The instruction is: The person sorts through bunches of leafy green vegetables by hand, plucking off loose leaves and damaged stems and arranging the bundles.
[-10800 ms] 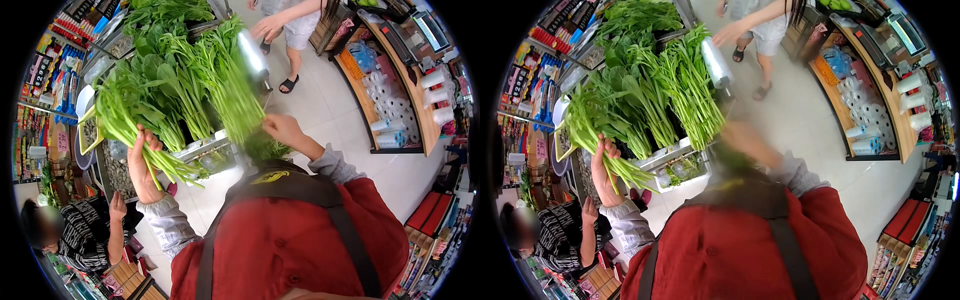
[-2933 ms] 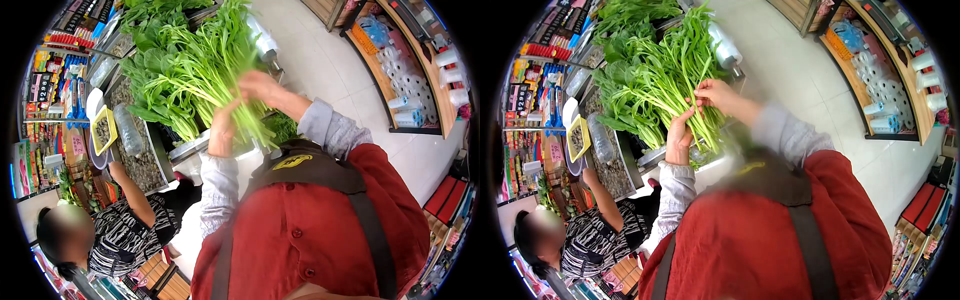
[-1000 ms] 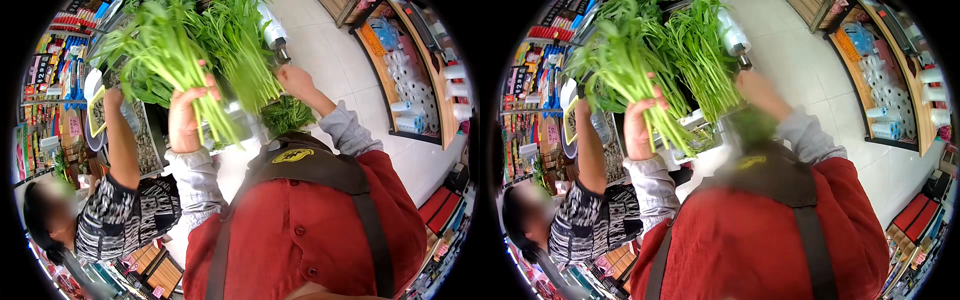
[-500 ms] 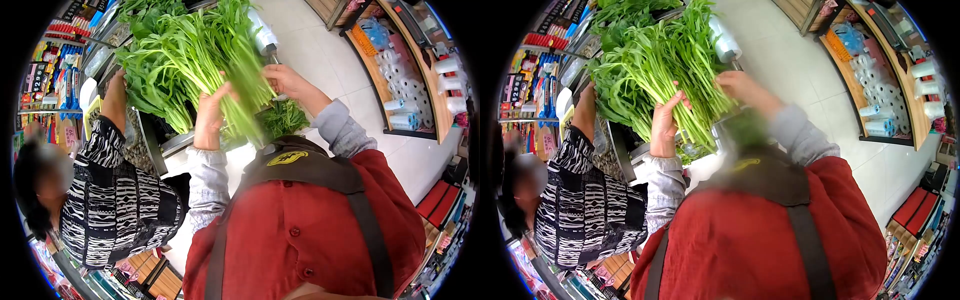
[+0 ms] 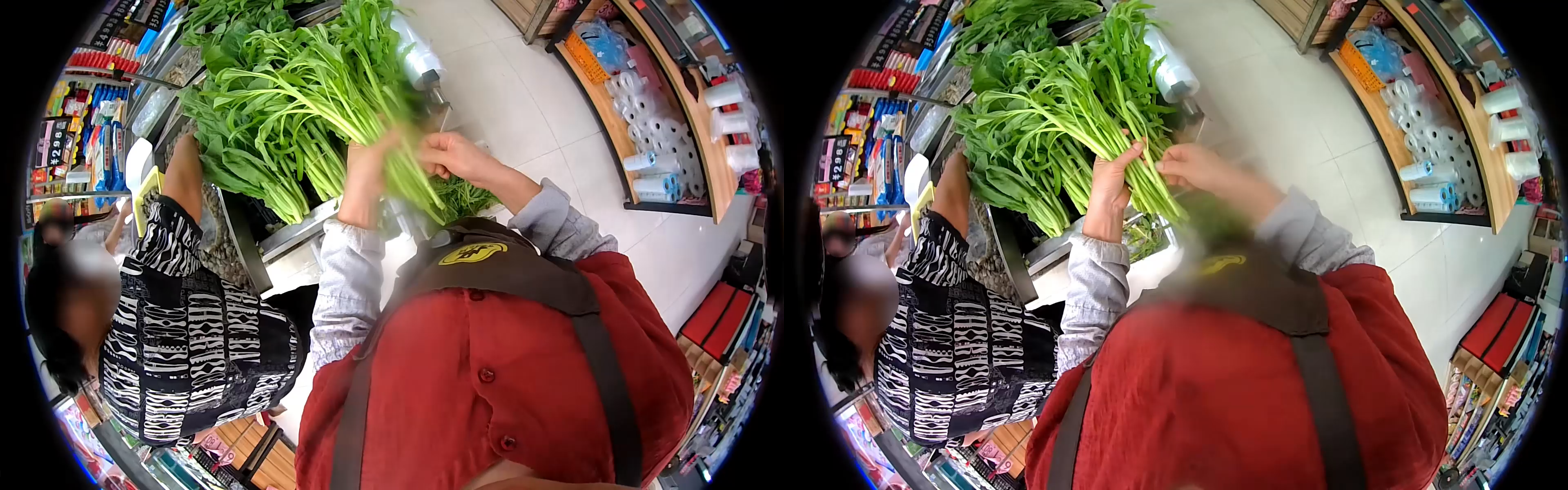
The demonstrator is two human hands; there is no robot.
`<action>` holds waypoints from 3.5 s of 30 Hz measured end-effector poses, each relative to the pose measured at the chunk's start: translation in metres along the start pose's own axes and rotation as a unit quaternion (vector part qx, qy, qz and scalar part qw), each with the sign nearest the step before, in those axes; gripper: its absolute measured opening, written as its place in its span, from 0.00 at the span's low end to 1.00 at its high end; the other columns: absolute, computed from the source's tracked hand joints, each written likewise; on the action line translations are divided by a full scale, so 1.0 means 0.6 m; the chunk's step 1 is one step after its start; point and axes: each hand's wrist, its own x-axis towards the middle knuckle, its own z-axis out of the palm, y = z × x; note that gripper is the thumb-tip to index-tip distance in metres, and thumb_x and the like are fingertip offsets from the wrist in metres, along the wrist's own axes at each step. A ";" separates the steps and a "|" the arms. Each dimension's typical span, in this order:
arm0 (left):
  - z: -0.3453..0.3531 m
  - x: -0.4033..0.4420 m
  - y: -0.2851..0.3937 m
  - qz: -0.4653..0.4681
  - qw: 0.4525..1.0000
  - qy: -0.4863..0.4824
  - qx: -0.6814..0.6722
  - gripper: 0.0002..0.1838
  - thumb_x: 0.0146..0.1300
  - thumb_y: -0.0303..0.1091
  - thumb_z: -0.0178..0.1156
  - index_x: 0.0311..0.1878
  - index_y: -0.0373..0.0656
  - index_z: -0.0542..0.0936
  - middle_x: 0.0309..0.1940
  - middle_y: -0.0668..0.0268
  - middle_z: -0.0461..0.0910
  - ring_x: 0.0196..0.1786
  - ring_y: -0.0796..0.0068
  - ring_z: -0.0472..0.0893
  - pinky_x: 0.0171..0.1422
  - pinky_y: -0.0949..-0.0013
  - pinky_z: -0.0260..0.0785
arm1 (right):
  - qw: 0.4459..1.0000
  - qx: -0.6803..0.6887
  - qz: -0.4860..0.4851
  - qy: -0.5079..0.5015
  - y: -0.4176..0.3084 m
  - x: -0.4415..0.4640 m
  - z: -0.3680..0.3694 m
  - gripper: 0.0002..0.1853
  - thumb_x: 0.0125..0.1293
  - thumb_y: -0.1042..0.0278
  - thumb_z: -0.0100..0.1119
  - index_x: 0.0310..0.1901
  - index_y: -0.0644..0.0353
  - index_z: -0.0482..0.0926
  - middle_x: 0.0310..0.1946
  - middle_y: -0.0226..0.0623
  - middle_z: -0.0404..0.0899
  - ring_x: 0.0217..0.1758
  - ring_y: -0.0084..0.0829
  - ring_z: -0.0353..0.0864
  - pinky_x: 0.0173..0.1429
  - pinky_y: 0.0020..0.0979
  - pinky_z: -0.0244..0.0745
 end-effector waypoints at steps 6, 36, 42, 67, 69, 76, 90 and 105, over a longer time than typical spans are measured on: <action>-0.023 0.018 -0.020 -0.002 0.997 0.024 0.070 0.17 0.55 0.18 0.60 0.49 0.37 0.70 0.35 0.58 0.79 0.33 0.70 0.80 0.35 0.72 0.76 | 0.998 -0.047 -0.042 0.031 -0.016 0.018 0.003 0.12 0.62 0.60 0.58 0.29 0.60 0.75 0.21 0.27 0.75 0.20 0.16 0.69 0.23 0.20 0.63; -0.014 -0.005 -0.013 -0.025 0.993 0.025 0.109 0.10 0.54 0.23 0.62 0.41 0.33 0.79 0.33 0.57 0.82 0.32 0.67 0.83 0.37 0.69 0.78 | 0.977 -0.069 -0.127 0.158 -0.016 0.017 0.016 0.05 0.58 0.71 0.57 0.31 0.63 0.74 0.23 0.32 0.77 0.23 0.19 0.75 0.24 0.22 0.72; -0.024 0.000 -0.022 0.009 0.989 0.019 0.144 0.11 0.53 0.22 0.62 0.40 0.32 0.79 0.32 0.58 0.82 0.32 0.69 0.83 0.38 0.71 0.77 | 0.990 -0.076 -0.073 0.094 -0.054 0.074 -0.006 0.08 0.59 0.68 0.58 0.32 0.66 0.76 0.22 0.32 0.77 0.22 0.19 0.75 0.25 0.21 0.72; -0.035 0.001 0.001 -0.081 0.993 0.006 0.084 0.08 0.57 0.21 0.60 0.40 0.37 0.75 0.28 0.63 0.79 0.27 0.72 0.80 0.29 0.71 0.75 | 0.934 -0.338 -0.117 0.018 -0.075 0.142 -0.004 0.08 0.55 0.69 0.50 0.26 0.65 0.76 0.21 0.38 0.75 0.25 0.27 0.73 0.33 0.32 0.70; -0.048 0.009 0.001 -0.086 0.992 0.001 0.089 0.08 0.57 0.21 0.60 0.40 0.37 0.75 0.27 0.62 0.79 0.28 0.72 0.80 0.30 0.71 0.76 | 0.915 -0.370 -0.159 0.032 -0.063 0.150 -0.010 0.09 0.56 0.69 0.49 0.27 0.65 0.76 0.21 0.39 0.75 0.25 0.28 0.73 0.33 0.33 0.70; -0.065 -0.003 0.075 -0.042 0.995 -0.072 -0.059 0.15 0.55 0.23 0.61 0.47 0.37 0.75 0.32 0.58 0.81 0.35 0.66 0.83 0.42 0.61 0.80 | 0.929 -0.353 -0.106 -0.037 -0.022 0.068 -0.066 0.09 0.55 0.66 0.56 0.29 0.63 0.77 0.23 0.41 0.78 0.27 0.34 0.77 0.34 0.33 0.72; -0.047 -0.029 0.187 0.101 0.976 -0.149 -0.122 0.20 0.55 0.19 0.56 0.53 0.39 0.68 0.35 0.60 0.75 0.31 0.73 0.74 0.34 0.70 0.71 | 0.823 -0.549 -0.085 0.117 -0.005 0.068 -0.046 0.15 0.58 0.56 0.51 0.37 0.59 0.78 0.35 0.48 0.79 0.38 0.46 0.79 0.41 0.44 0.73; -0.108 0.022 0.059 -0.006 0.989 -0.011 -0.149 0.17 0.56 0.24 0.62 0.50 0.38 0.72 0.28 0.66 0.74 0.26 0.75 0.74 0.31 0.72 0.70 | 0.990 -0.088 0.068 0.082 0.009 0.205 -0.068 0.14 0.52 0.62 0.64 0.35 0.65 0.80 0.24 0.37 0.80 0.23 0.28 0.78 0.30 0.32 0.72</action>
